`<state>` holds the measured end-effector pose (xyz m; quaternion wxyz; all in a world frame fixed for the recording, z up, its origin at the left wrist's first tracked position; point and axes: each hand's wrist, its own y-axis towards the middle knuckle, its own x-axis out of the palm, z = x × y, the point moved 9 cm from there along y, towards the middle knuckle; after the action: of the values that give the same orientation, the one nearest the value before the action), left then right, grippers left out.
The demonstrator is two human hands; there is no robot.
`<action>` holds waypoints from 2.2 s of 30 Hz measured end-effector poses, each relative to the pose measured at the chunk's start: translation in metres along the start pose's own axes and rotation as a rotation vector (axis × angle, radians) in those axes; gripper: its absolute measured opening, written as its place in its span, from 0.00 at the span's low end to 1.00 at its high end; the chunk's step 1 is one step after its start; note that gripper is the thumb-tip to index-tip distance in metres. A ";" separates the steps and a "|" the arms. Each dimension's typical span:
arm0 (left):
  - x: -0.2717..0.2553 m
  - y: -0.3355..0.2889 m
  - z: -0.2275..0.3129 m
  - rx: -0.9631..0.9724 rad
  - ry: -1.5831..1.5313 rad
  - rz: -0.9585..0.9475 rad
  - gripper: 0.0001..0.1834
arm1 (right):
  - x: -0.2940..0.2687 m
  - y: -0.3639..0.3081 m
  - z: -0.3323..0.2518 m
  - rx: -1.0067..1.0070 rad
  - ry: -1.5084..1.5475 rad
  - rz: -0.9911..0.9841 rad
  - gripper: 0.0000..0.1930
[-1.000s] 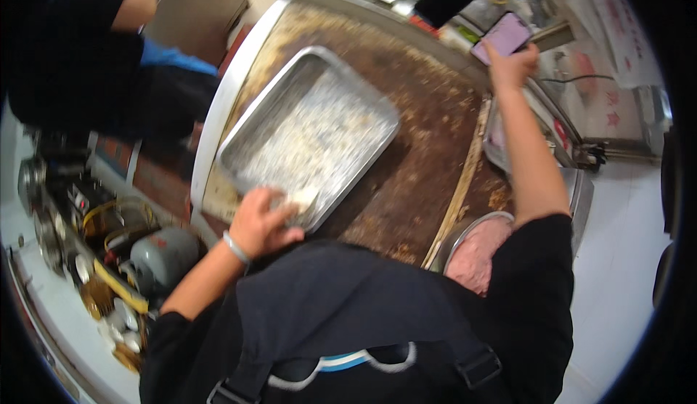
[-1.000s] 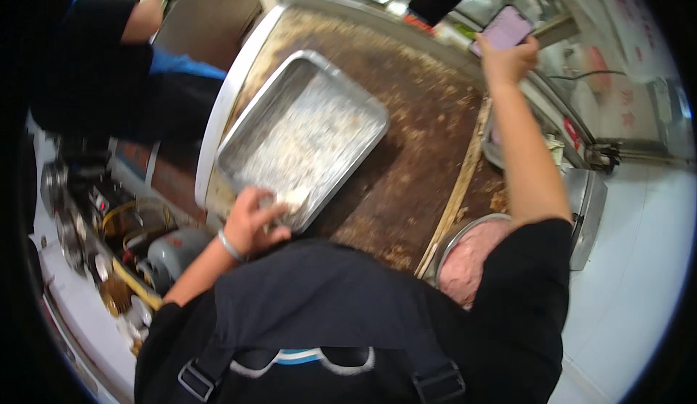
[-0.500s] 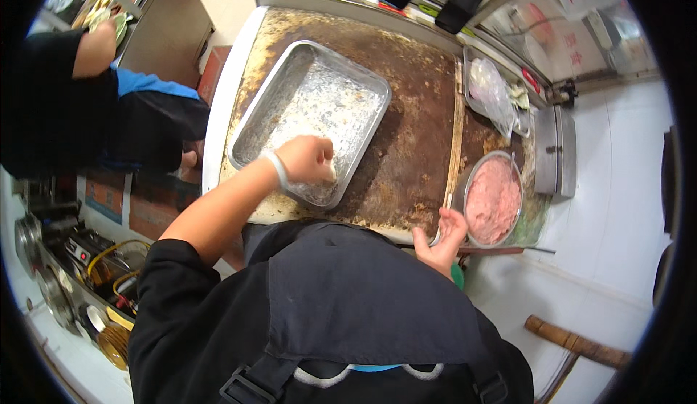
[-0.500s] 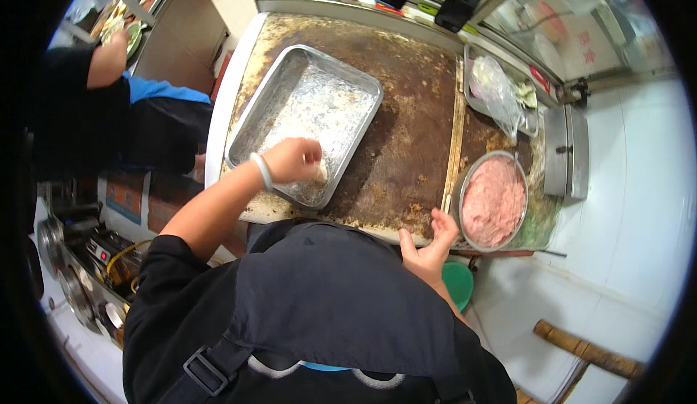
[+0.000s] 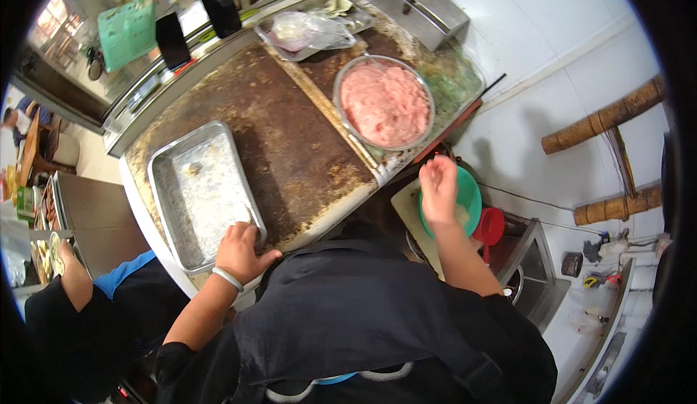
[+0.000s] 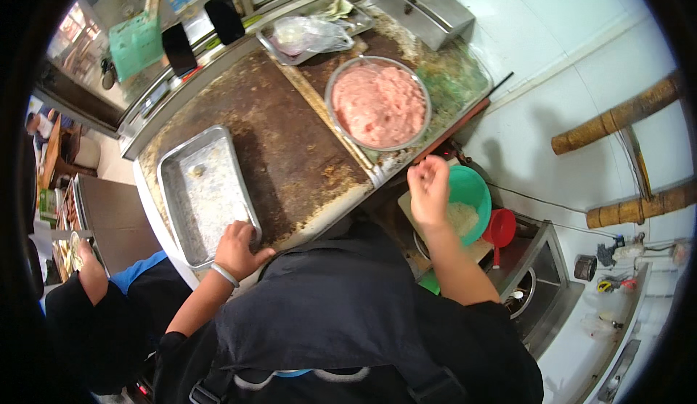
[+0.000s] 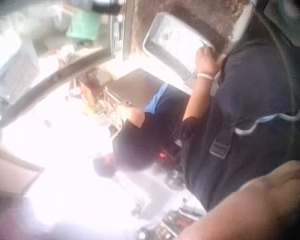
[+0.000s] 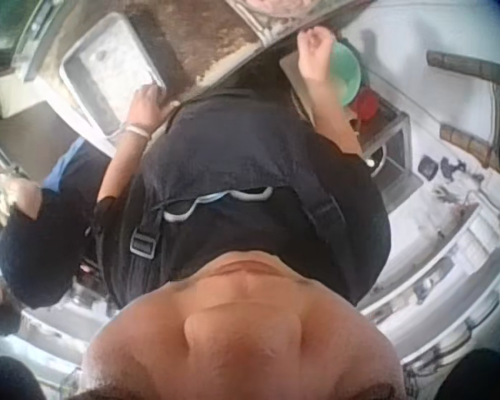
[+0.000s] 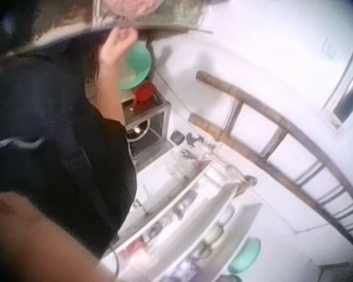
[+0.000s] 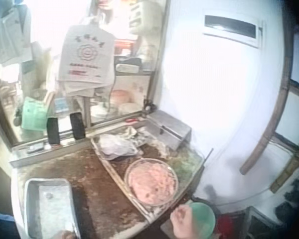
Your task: The person wraps small portions of ground meat in square wrappers and places them in a tray. Then they open a rice cooker, remove oranges and a spatula, and later scoop rice from a bucket into the cooker pot before spreading it evenly.
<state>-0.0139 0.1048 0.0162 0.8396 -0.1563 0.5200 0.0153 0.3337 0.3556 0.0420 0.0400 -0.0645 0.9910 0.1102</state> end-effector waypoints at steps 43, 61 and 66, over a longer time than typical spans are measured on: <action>-0.030 0.080 -0.024 -0.767 -1.209 1.158 0.24 | 0.325 0.398 0.067 -0.276 -0.869 -0.855 0.23; -0.034 0.045 -0.080 -0.573 -0.081 0.620 0.14 | 0.191 0.211 -0.139 0.381 0.351 -0.868 0.09; -0.095 0.040 -0.098 -0.552 -0.101 1.046 0.17 | 0.160 0.127 -0.143 0.526 0.709 -0.755 0.07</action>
<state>-0.1501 0.1287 0.0499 0.6727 -0.0910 0.4641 0.5690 0.1484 0.4276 0.1932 -0.2432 -0.4344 0.8462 -0.1901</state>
